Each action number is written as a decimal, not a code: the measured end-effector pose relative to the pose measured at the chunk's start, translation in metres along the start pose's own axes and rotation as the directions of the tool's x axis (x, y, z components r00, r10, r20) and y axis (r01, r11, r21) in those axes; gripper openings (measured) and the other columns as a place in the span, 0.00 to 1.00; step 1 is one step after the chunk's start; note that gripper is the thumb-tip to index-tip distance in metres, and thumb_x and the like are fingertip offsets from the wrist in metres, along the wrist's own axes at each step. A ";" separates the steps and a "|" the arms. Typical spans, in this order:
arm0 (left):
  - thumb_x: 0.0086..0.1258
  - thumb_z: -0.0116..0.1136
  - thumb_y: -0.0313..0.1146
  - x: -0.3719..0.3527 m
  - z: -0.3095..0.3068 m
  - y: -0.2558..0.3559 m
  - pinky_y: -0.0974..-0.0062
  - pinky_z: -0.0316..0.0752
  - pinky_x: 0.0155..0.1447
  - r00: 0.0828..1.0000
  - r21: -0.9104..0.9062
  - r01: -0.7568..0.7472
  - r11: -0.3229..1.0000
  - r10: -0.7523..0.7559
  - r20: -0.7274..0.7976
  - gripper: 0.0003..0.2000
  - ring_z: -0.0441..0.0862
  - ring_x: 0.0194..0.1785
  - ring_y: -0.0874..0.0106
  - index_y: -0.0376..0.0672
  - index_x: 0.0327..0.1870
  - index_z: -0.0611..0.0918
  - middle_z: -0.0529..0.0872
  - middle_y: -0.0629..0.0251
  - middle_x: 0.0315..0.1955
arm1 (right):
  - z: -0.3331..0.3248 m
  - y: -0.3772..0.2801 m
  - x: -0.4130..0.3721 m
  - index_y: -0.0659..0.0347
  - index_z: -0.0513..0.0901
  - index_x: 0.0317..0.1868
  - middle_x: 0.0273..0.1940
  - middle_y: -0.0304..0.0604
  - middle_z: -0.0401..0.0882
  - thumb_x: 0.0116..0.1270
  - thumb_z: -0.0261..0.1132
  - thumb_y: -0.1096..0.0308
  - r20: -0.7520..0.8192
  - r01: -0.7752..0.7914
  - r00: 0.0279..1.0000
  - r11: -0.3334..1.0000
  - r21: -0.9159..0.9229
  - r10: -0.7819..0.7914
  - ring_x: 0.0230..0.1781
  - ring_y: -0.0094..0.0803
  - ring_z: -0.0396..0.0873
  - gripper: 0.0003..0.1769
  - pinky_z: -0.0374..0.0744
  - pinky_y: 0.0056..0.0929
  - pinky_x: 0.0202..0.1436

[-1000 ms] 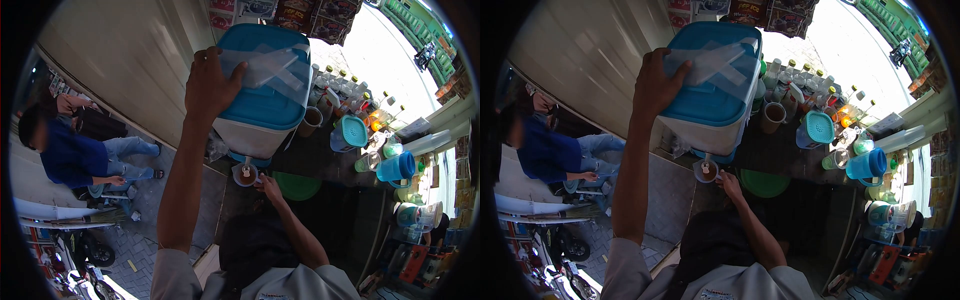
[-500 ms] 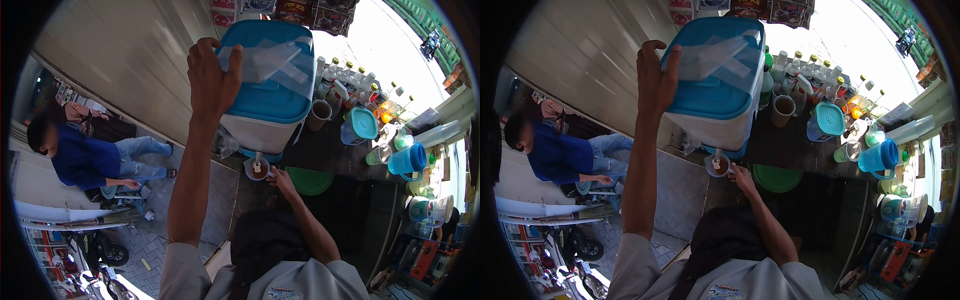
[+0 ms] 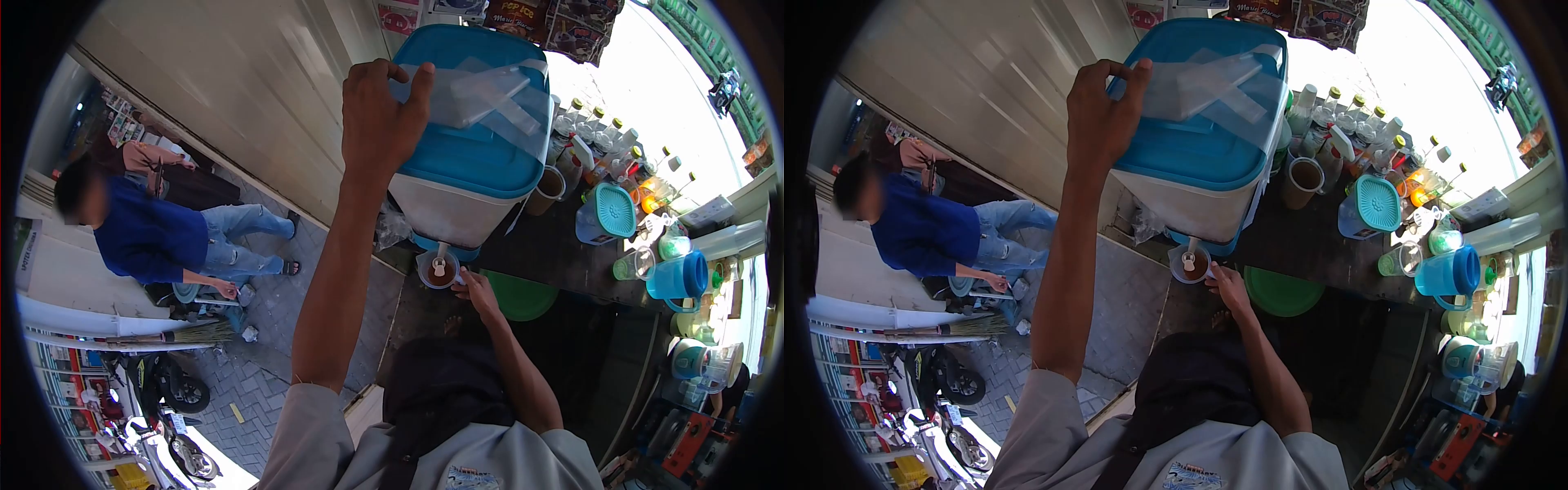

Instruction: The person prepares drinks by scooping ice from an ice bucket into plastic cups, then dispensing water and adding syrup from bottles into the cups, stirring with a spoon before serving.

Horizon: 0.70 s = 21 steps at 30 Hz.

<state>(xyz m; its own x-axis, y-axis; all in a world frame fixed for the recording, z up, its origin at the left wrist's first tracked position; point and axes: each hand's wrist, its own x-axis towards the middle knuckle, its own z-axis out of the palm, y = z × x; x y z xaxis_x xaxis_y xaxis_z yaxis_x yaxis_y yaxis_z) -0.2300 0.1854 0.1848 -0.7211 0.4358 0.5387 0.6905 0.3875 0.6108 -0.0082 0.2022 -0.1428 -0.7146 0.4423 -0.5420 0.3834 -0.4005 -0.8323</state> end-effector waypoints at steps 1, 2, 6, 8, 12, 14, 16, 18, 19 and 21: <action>0.67 0.59 0.55 0.000 0.000 0.000 0.56 0.73 0.56 1.000 -0.005 0.004 1.000 -0.004 0.009 0.25 0.81 0.51 0.52 0.36 0.40 0.83 0.83 0.48 0.45 | -0.001 -0.001 0.000 0.72 0.77 0.59 0.51 0.49 0.81 0.75 0.54 0.43 -0.015 0.002 1.000 1.000 -0.006 -0.002 0.47 0.33 0.84 0.35 0.80 0.28 0.47; 0.67 0.59 0.55 0.001 0.000 0.000 0.56 0.73 0.56 1.000 -0.021 0.004 1.000 -0.004 0.010 0.25 0.81 0.51 0.52 0.36 0.40 0.83 0.83 0.48 0.45 | 0.000 0.000 0.001 0.72 0.77 0.59 0.50 0.49 0.82 0.74 0.54 0.43 -0.017 -0.012 1.000 1.000 0.013 0.012 0.48 0.32 0.84 0.35 0.80 0.28 0.47; 0.66 0.62 0.51 0.001 -0.001 0.000 0.56 0.73 0.59 1.000 -0.057 0.027 0.998 -0.027 0.001 0.21 0.81 0.55 0.53 0.38 0.41 0.83 0.85 0.48 0.45 | -0.002 0.003 0.006 0.71 0.78 0.58 0.47 0.47 0.83 0.74 0.54 0.44 -0.015 -0.012 1.000 1.000 0.029 0.012 0.47 0.31 0.84 0.34 0.79 0.28 0.47; 0.66 0.62 0.50 0.001 -0.001 0.000 0.57 0.73 0.61 0.999 -0.054 0.038 0.998 -0.038 0.001 0.20 0.81 0.56 0.54 0.38 0.40 0.84 0.85 0.48 0.46 | -0.001 0.003 0.008 0.71 0.78 0.57 0.47 0.47 0.84 0.74 0.54 0.44 0.006 -0.004 1.000 1.000 -0.001 0.004 0.47 0.32 0.84 0.33 0.79 0.28 0.49; 0.65 0.62 0.50 0.002 -0.002 -0.001 0.57 0.72 0.63 0.999 -0.047 0.043 0.998 -0.042 0.010 0.20 0.81 0.57 0.55 0.39 0.40 0.84 0.86 0.51 0.45 | -0.002 0.001 0.011 0.70 0.79 0.56 0.47 0.47 0.84 0.74 0.55 0.44 0.017 0.006 1.000 1.000 -0.019 -0.005 0.47 0.33 0.84 0.33 0.79 0.29 0.50; 0.65 0.63 0.51 0.001 -0.002 0.000 0.57 0.71 0.63 0.998 -0.042 0.051 0.998 -0.049 0.031 0.20 0.82 0.57 0.55 0.39 0.39 0.85 0.87 0.52 0.44 | -0.002 -0.001 0.010 0.70 0.79 0.56 0.47 0.48 0.84 0.74 0.55 0.44 0.000 -0.022 1.000 0.998 -0.062 0.022 0.47 0.34 0.84 0.32 0.79 0.29 0.50; 0.64 0.63 0.45 0.001 -0.003 0.002 0.59 0.78 0.48 1.000 -0.016 0.005 1.000 -0.004 0.010 0.16 0.85 0.41 0.56 0.37 0.36 0.84 0.86 0.51 0.36 | -0.002 -0.006 0.008 0.70 0.79 0.55 0.47 0.48 0.84 0.74 0.55 0.45 0.001 -0.023 1.000 0.997 -0.074 0.024 0.46 0.34 0.84 0.32 0.79 0.28 0.49; 0.64 0.62 0.45 0.000 -0.004 0.004 0.59 0.78 0.49 1.000 -0.010 0.008 1.000 -0.008 0.014 0.16 0.85 0.40 0.56 0.38 0.36 0.84 0.87 0.51 0.35 | -0.004 -0.002 0.012 0.70 0.80 0.55 0.46 0.48 0.84 0.74 0.55 0.45 0.003 -0.025 1.000 0.996 -0.086 0.025 0.45 0.34 0.84 0.32 0.79 0.28 0.48; 0.64 0.62 0.45 0.001 -0.004 0.004 0.59 0.78 0.49 1.000 -0.001 0.010 1.000 -0.010 0.011 0.16 0.85 0.39 0.56 0.38 0.35 0.84 0.87 0.51 0.34 | -0.005 -0.001 0.015 0.70 0.80 0.53 0.45 0.48 0.84 0.74 0.55 0.45 0.010 -0.025 1.000 0.994 -0.103 0.026 0.45 0.33 0.84 0.31 0.80 0.27 0.47; 0.64 0.62 0.46 0.001 -0.004 0.002 0.58 0.78 0.49 1.000 0.005 -0.003 1.000 0.003 0.009 0.16 0.86 0.39 0.55 0.38 0.35 0.84 0.87 0.51 0.34 | -0.004 0.000 0.016 0.70 0.81 0.52 0.45 0.48 0.84 0.73 0.56 0.45 0.015 -0.025 1.000 0.993 -0.118 0.027 0.44 0.33 0.85 0.31 0.80 0.27 0.46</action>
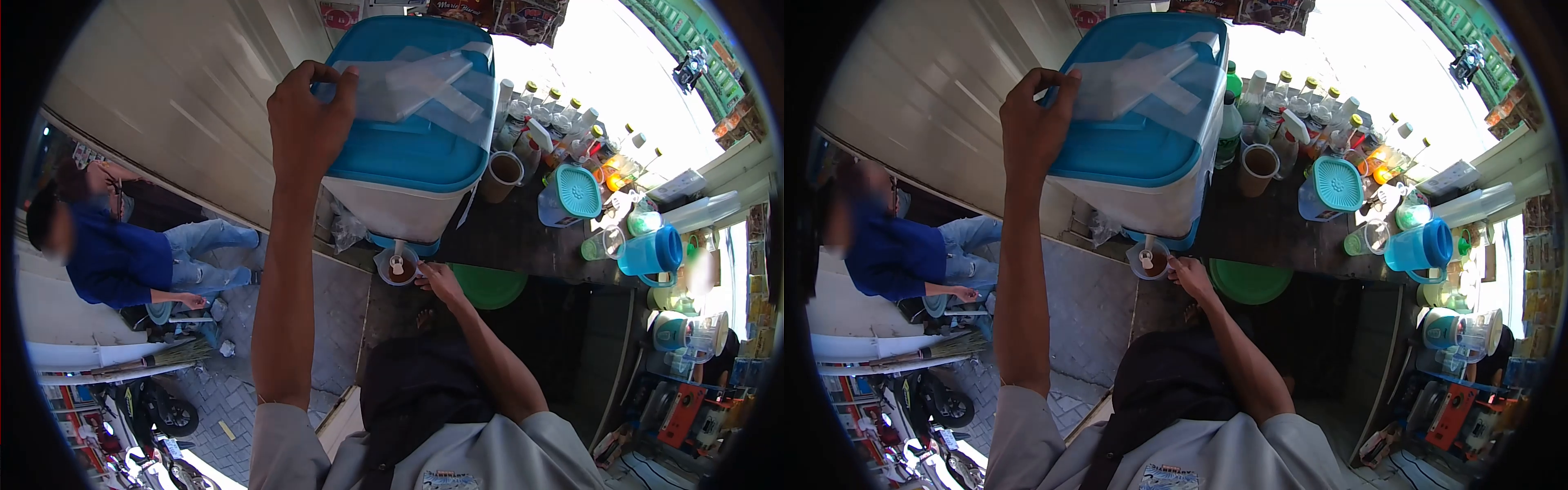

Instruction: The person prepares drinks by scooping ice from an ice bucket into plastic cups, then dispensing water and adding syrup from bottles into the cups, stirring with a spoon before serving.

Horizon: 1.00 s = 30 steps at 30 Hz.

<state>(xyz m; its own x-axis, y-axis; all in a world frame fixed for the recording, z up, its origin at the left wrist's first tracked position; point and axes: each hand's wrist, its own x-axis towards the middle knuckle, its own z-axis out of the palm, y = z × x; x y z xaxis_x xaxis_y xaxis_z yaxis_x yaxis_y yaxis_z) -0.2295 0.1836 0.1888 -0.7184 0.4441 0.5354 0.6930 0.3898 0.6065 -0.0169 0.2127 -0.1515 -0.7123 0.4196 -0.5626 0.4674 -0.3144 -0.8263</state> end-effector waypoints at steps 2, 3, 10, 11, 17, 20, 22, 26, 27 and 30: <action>0.64 0.62 0.46 0.000 0.001 0.000 0.58 0.78 0.49 1.000 0.005 -0.013 1.000 0.013 -0.004 0.17 0.86 0.39 0.55 0.38 0.35 0.84 0.87 0.51 0.34 | 0.002 0.001 0.000 0.71 0.83 0.36 0.31 0.46 0.84 0.71 0.59 0.45 -0.080 0.077 0.994 0.997 0.018 -0.075 0.34 0.30 0.83 0.30 0.80 0.28 0.40; 0.64 0.62 0.46 0.000 0.000 0.000 0.58 0.78 0.49 1.000 0.011 0.016 1.000 -0.016 0.005 0.17 0.86 0.39 0.55 0.38 0.35 0.84 0.87 0.51 0.34 | 0.001 0.000 0.000 0.71 0.83 0.36 0.31 0.46 0.84 0.71 0.59 0.45 -0.082 0.076 0.994 0.997 0.021 -0.074 0.34 0.30 0.83 0.30 0.80 0.28 0.40; 0.64 0.62 0.48 0.000 -0.001 0.003 0.57 0.78 0.49 0.999 0.034 0.043 0.999 -0.043 0.004 0.18 0.86 0.40 0.54 0.38 0.35 0.85 0.87 0.50 0.34 | -0.002 0.005 0.008 0.70 0.82 0.47 0.41 0.47 0.84 0.72 0.58 0.46 -0.020 0.026 0.999 0.998 -0.049 -0.027 0.42 0.31 0.85 0.29 0.81 0.26 0.45; 0.64 0.62 0.48 -0.001 -0.002 0.005 0.57 0.78 0.49 0.999 0.029 0.036 0.999 -0.036 0.000 0.18 0.86 0.40 0.54 0.38 0.35 0.85 0.87 0.50 0.34 | -0.002 0.007 0.007 0.69 0.82 0.47 0.41 0.46 0.84 0.72 0.58 0.46 -0.017 0.026 0.999 0.999 -0.045 -0.026 0.42 0.31 0.85 0.28 0.80 0.26 0.45; 0.67 0.62 0.43 -0.003 -0.003 0.005 0.56 0.73 0.52 0.999 -0.031 0.052 0.998 -0.051 0.009 0.15 0.82 0.44 0.50 0.36 0.35 0.82 0.85 0.47 0.35 | 0.004 0.019 0.009 0.69 0.83 0.41 0.38 0.45 0.84 0.72 0.58 0.45 -0.026 0.060 0.998 0.996 -0.064 -0.061 0.40 0.30 0.83 0.29 0.80 0.28 0.46; 0.68 0.62 0.41 -0.005 0.000 0.003 0.58 0.71 0.54 1.000 -0.022 0.010 1.000 -0.011 -0.013 0.13 0.79 0.47 0.54 0.38 0.35 0.80 0.82 0.53 0.37 | 0.007 0.018 0.006 0.67 0.83 0.39 0.36 0.45 0.84 0.70 0.59 0.42 -0.036 0.068 0.997 0.996 -0.051 -0.070 0.39 0.30 0.83 0.30 0.80 0.28 0.45; 0.68 0.61 0.40 -0.004 0.001 -0.002 0.58 0.71 0.54 1.000 -0.046 -0.003 0.999 0.003 -0.003 0.12 0.79 0.47 0.54 0.39 0.35 0.80 0.82 0.54 0.36 | 0.005 0.008 0.000 0.67 0.84 0.39 0.36 0.44 0.85 0.70 0.59 0.41 -0.022 0.036 0.999 0.998 -0.060 -0.037 0.38 0.29 0.82 0.31 0.79 0.28 0.45; 0.68 0.62 0.39 -0.004 0.001 -0.010 0.59 0.71 0.53 0.997 0.003 -0.077 0.997 0.077 0.002 0.11 0.79 0.46 0.55 0.39 0.35 0.80 0.82 0.54 0.36 | 0.011 0.022 0.012 0.65 0.86 0.46 0.37 0.41 0.85 0.69 0.58 0.40 -0.014 0.095 0.995 0.994 -0.052 -0.096 0.37 0.28 0.81 0.32 0.79 0.29 0.45; 0.68 0.62 0.38 -0.002 0.004 -0.015 0.59 0.71 0.53 0.994 -0.022 -0.108 0.994 0.107 -0.014 0.11 0.79 0.46 0.55 0.39 0.35 0.80 0.82 0.55 0.36 | 0.017 0.024 0.013 0.64 0.87 0.40 0.33 0.43 0.85 0.66 0.60 0.38 -0.122 0.179 0.976 0.983 -0.037 -0.182 0.34 0.32 0.82 0.32 0.78 0.32 0.39; 0.68 0.62 0.37 -0.002 0.007 -0.023 0.60 0.72 0.52 0.987 -0.038 -0.158 0.987 0.157 -0.036 0.10 0.80 0.44 0.55 0.39 0.36 0.81 0.82 0.55 0.36 | 0.015 0.036 0.020 0.63 0.87 0.43 0.35 0.44 0.85 0.66 0.60 0.39 -0.009 0.195 0.981 0.980 -0.036 -0.195 0.37 0.31 0.81 0.31 0.78 0.33 0.42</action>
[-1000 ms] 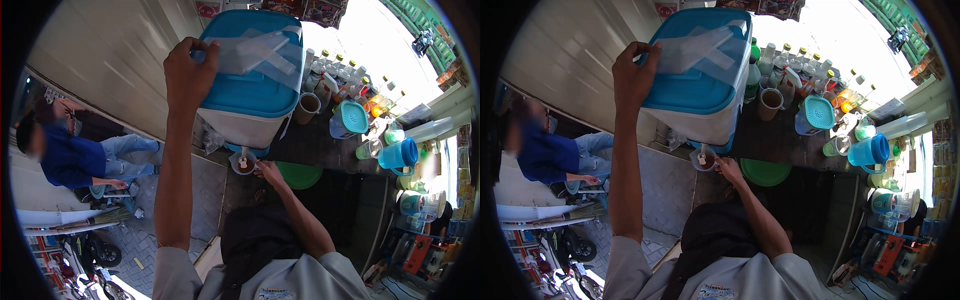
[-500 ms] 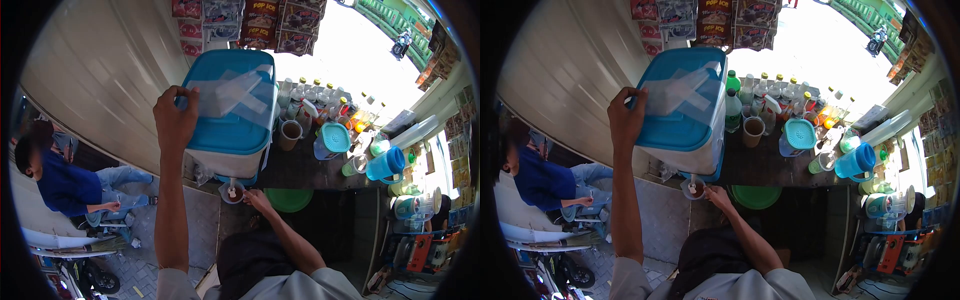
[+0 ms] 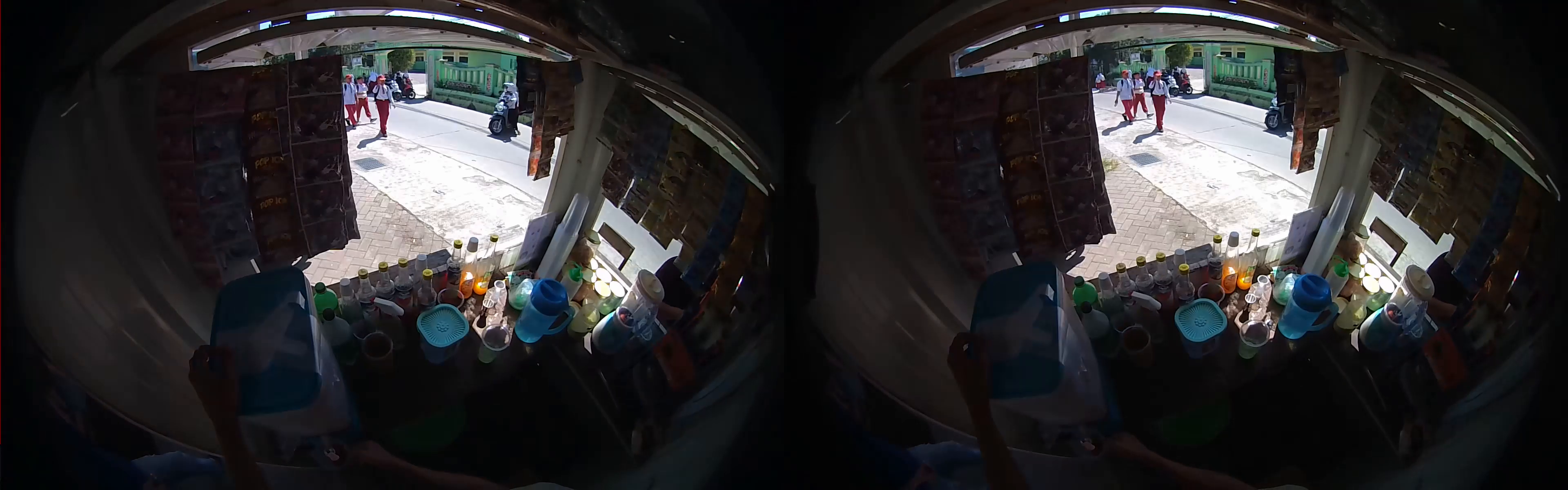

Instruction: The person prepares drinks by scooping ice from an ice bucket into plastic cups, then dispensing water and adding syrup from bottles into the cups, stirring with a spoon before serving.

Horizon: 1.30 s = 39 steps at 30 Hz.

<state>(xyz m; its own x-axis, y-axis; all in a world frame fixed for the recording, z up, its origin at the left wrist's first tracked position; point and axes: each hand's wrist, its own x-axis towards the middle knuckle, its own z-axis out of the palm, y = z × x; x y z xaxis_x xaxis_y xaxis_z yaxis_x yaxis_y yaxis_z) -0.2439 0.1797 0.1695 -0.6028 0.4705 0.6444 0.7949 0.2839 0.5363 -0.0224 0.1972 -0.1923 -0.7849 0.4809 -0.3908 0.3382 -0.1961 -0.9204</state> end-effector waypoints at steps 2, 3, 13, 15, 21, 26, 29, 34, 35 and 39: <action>0.68 0.62 0.36 0.002 0.002 -0.005 0.60 0.72 0.51 1.000 0.002 -0.022 1.000 0.022 -0.010 0.09 0.80 0.44 0.55 0.39 0.36 0.81 0.83 0.55 0.36 | 0.001 0.016 0.013 0.61 0.86 0.49 0.36 0.40 0.85 0.69 0.59 0.43 0.017 0.027 0.999 0.998 0.064 -0.028 0.35 0.26 0.80 0.28 0.78 0.29 0.39; 0.67 0.62 0.35 0.001 0.001 -0.009 0.61 0.73 0.51 1.000 0.020 -0.022 1.000 0.022 0.000 0.08 0.80 0.44 0.56 0.39 0.37 0.81 0.83 0.56 0.37 | 0.004 0.021 0.012 0.59 0.85 0.54 0.38 0.35 0.84 0.72 0.58 0.46 0.045 0.043 0.998 0.992 0.122 -0.049 0.33 0.22 0.79 0.26 0.78 0.25 0.36; 0.66 0.61 0.31 0.000 0.000 -0.002 0.62 0.76 0.51 0.995 -0.108 -0.037 0.993 0.026 -0.095 0.06 0.82 0.45 0.61 0.38 0.38 0.81 0.83 0.58 0.38 | 0.000 0.020 0.008 0.59 0.86 0.50 0.34 0.34 0.83 0.72 0.58 0.55 0.097 0.006 0.995 0.985 0.171 -0.023 0.30 0.21 0.76 0.18 0.76 0.23 0.33; 0.67 0.61 0.31 0.000 0.000 -0.002 0.63 0.77 0.50 0.998 -0.124 -0.017 0.992 0.009 -0.067 0.06 0.82 0.45 0.62 0.38 0.38 0.81 0.83 0.58 0.38 | -0.001 0.013 0.004 0.61 0.86 0.46 0.32 0.35 0.82 0.72 0.57 0.57 0.133 -0.048 0.991 0.969 0.243 0.016 0.28 0.21 0.76 0.17 0.76 0.24 0.32; 0.69 0.60 0.33 0.001 -0.003 -0.006 0.66 0.77 0.52 0.996 -0.190 0.017 0.982 -0.033 -0.084 0.08 0.82 0.46 0.64 0.37 0.40 0.81 0.84 0.60 0.39 | 0.008 0.017 0.003 0.63 0.86 0.42 0.30 0.36 0.81 0.71 0.58 0.58 0.083 -0.003 0.996 0.930 0.367 -0.030 0.26 0.23 0.76 0.17 0.75 0.25 0.29; 0.75 0.51 0.35 -0.037 -0.020 0.021 0.66 0.74 0.51 0.868 -0.321 0.002 0.947 -0.161 -0.469 0.11 0.79 0.46 0.66 0.36 0.43 0.81 0.81 0.59 0.41 | -0.007 0.002 0.006 0.67 0.84 0.46 0.40 0.44 0.85 0.72 0.57 0.60 0.089 -0.093 0.993 0.985 0.144 0.081 0.41 0.30 0.83 0.18 0.81 0.32 0.45; 0.76 0.50 0.39 -0.118 -0.006 -0.005 0.72 0.69 0.47 0.796 -0.381 0.168 0.909 -0.353 -0.491 0.13 0.73 0.41 0.72 0.38 0.46 0.77 0.77 0.62 0.41 | -0.008 0.001 0.006 0.67 0.84 0.46 0.41 0.43 0.84 0.72 0.57 0.62 0.067 -0.063 0.997 0.952 0.300 0.045 0.41 0.30 0.83 0.17 0.81 0.31 0.45; 0.75 0.53 0.44 -0.250 0.030 -0.056 0.82 0.63 0.27 0.640 -0.462 0.760 0.457 -0.650 0.410 0.13 0.70 0.24 0.81 0.43 0.36 0.78 0.75 0.71 0.25 | -0.016 -0.018 0.001 0.68 0.83 0.45 0.41 0.45 0.84 0.71 0.54 0.65 0.148 -0.044 0.989 0.990 0.135 0.024 0.40 0.31 0.83 0.16 0.82 0.31 0.45; 0.75 0.53 0.44 -0.257 0.037 -0.063 0.82 0.63 0.27 0.637 -0.459 0.763 0.455 -0.652 0.411 0.13 0.70 0.24 0.81 0.43 0.36 0.78 0.75 0.71 0.25 | -0.017 -0.014 0.006 0.68 0.83 0.45 0.41 0.46 0.84 0.72 0.54 0.64 0.120 0.025 0.992 0.997 0.067 -0.033 0.39 0.32 0.83 0.16 0.82 0.31 0.44; 0.69 0.62 0.46 -0.272 0.044 -0.060 0.82 0.61 0.21 0.031 -0.110 0.990 -0.091 -0.614 0.789 0.15 0.73 0.19 0.79 0.41 0.37 0.80 0.78 0.71 0.19 | -0.016 -0.027 -0.004 0.69 0.81 0.47 0.40 0.47 0.84 0.74 0.53 0.59 0.086 -0.142 0.988 0.962 0.235 0.125 0.39 0.34 0.85 0.20 0.82 0.31 0.44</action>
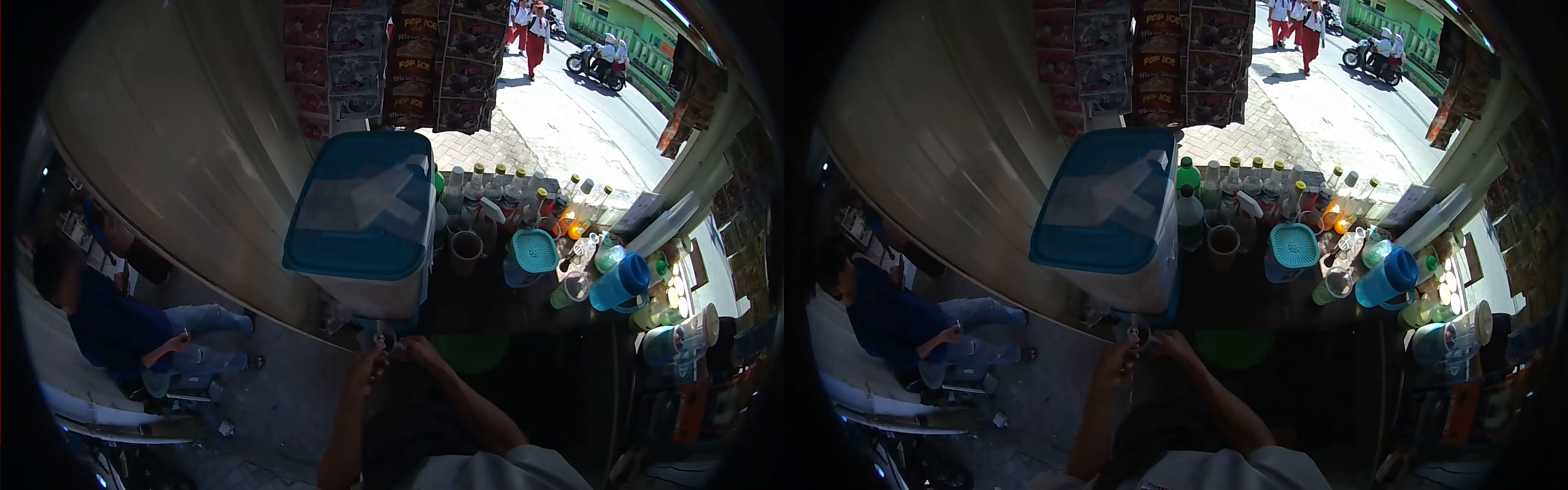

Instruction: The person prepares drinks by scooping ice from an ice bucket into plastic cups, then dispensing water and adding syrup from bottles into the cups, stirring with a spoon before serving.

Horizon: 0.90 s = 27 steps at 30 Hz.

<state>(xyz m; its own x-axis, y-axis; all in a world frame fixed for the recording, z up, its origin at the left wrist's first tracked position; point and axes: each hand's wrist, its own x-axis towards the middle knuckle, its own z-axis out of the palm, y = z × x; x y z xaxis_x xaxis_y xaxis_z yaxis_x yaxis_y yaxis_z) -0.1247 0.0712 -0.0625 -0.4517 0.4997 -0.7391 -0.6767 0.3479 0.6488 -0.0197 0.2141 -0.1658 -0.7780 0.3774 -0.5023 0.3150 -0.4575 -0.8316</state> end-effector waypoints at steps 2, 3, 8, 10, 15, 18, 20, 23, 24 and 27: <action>0.67 0.65 0.47 0.001 0.005 -0.006 0.80 0.64 0.22 0.995 0.236 -0.066 0.969 0.081 -0.055 0.17 0.76 0.20 0.77 0.40 0.38 0.81 0.80 0.70 0.20 | -0.005 0.000 0.000 0.70 0.81 0.48 0.41 0.48 0.84 0.73 0.54 0.58 -0.008 0.006 1.000 0.998 -0.070 -0.007 0.39 0.34 0.84 0.21 0.82 0.31 0.45; 0.64 0.68 0.48 0.008 0.005 -0.014 0.78 0.67 0.24 0.907 0.417 -0.294 0.860 0.389 -0.161 0.18 0.76 0.20 0.77 0.39 0.38 0.82 0.81 0.69 0.21 | -0.007 -0.002 -0.001 0.70 0.81 0.48 0.41 0.48 0.84 0.73 0.54 0.58 -0.007 -0.004 1.000 0.998 -0.062 0.003 0.39 0.34 0.84 0.21 0.82 0.31 0.45; 0.59 0.73 0.46 0.028 -0.003 -0.026 0.71 0.75 0.31 0.619 0.737 -0.502 0.453 0.783 -0.060 0.18 0.80 0.23 0.72 0.37 0.35 0.85 0.83 0.64 0.21 | -0.012 -0.001 0.007 0.70 0.83 0.49 0.40 0.48 0.85 0.71 0.56 0.58 -0.042 0.028 0.998 0.979 -0.204 -0.037 0.38 0.33 0.84 0.21 0.80 0.29 0.46; 0.58 0.73 0.44 0.029 0.001 -0.024 0.70 0.76 0.33 0.628 0.767 -0.457 0.451 0.774 -0.081 0.17 0.83 0.24 0.69 0.36 0.32 0.87 0.85 0.57 0.21 | -0.013 -0.006 0.008 0.71 0.83 0.47 0.39 0.48 0.85 0.70 0.58 0.56 -0.070 0.048 0.995 0.953 -0.301 -0.072 0.38 0.32 0.84 0.23 0.80 0.31 0.45; 0.59 0.72 0.44 0.031 0.000 -0.028 0.66 0.75 0.34 0.603 0.736 -0.520 0.433 0.797 -0.043 0.17 0.84 0.25 0.60 0.34 0.29 0.86 0.85 0.54 0.20 | -0.011 -0.035 -0.005 0.71 0.85 0.44 0.37 0.49 0.85 0.67 0.61 0.53 -0.089 0.004 0.995 0.914 -0.406 -0.044 0.38 0.34 0.84 0.25 0.81 0.33 0.43; 0.60 0.71 0.44 0.033 -0.002 -0.029 0.64 0.73 0.32 0.576 0.759 -0.522 0.390 0.817 -0.023 0.17 0.84 0.25 0.58 0.34 0.29 0.86 0.84 0.52 0.20 | -0.011 -0.039 -0.006 0.70 0.85 0.44 0.36 0.50 0.85 0.66 0.61 0.51 -0.098 0.006 0.994 0.907 -0.422 -0.052 0.38 0.35 0.84 0.25 0.81 0.33 0.43; 0.60 0.71 0.44 0.032 -0.001 -0.027 0.64 0.72 0.31 0.567 0.780 -0.513 0.359 0.824 -0.006 0.17 0.83 0.24 0.57 0.34 0.28 0.86 0.83 0.51 0.20 | -0.012 -0.036 -0.003 0.70 0.85 0.44 0.37 0.50 0.85 0.66 0.61 0.51 -0.100 0.006 0.994 0.906 -0.424 -0.054 0.38 0.36 0.84 0.25 0.81 0.33 0.43; 0.61 0.70 0.44 0.031 0.003 -0.027 0.62 0.70 0.30 0.607 0.796 -0.470 0.381 0.794 -0.021 0.17 0.81 0.23 0.54 0.34 0.27 0.85 0.81 0.49 0.19 | -0.014 -0.033 0.000 0.70 0.85 0.44 0.38 0.51 0.85 0.66 0.61 0.52 -0.089 0.016 0.994 0.905 -0.424 -0.059 0.39 0.37 0.85 0.25 0.81 0.33 0.43; 0.62 0.69 0.43 0.033 0.003 -0.029 0.61 0.69 0.30 0.592 0.791 -0.487 0.370 0.806 -0.012 0.18 0.80 0.23 0.52 0.34 0.26 0.85 0.81 0.49 0.18 | -0.014 -0.033 0.001 0.70 0.85 0.45 0.38 0.51 0.85 0.65 0.61 0.51 -0.098 0.006 0.994 0.908 -0.419 -0.052 0.39 0.37 0.85 0.25 0.81 0.33 0.44; 0.65 0.66 0.43 0.039 0.002 -0.038 0.59 0.68 0.29 0.539 0.762 -0.548 0.344 0.842 0.007 0.18 0.79 0.23 0.49 0.34 0.24 0.83 0.80 0.48 0.19 | -0.012 -0.032 -0.001 0.69 0.86 0.45 0.38 0.51 0.85 0.65 0.61 0.51 -0.117 -0.004 0.992 0.920 -0.392 -0.046 0.40 0.37 0.85 0.26 0.81 0.33 0.45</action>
<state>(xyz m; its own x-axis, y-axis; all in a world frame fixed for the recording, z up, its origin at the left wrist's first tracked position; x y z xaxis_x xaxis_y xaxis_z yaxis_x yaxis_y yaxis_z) -0.1156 0.0789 -0.1151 -0.8093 0.5681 0.1493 0.4577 0.4507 0.7664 -0.0221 0.2382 -0.1417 -0.7227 0.4893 -0.4881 0.5058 -0.1068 -0.8560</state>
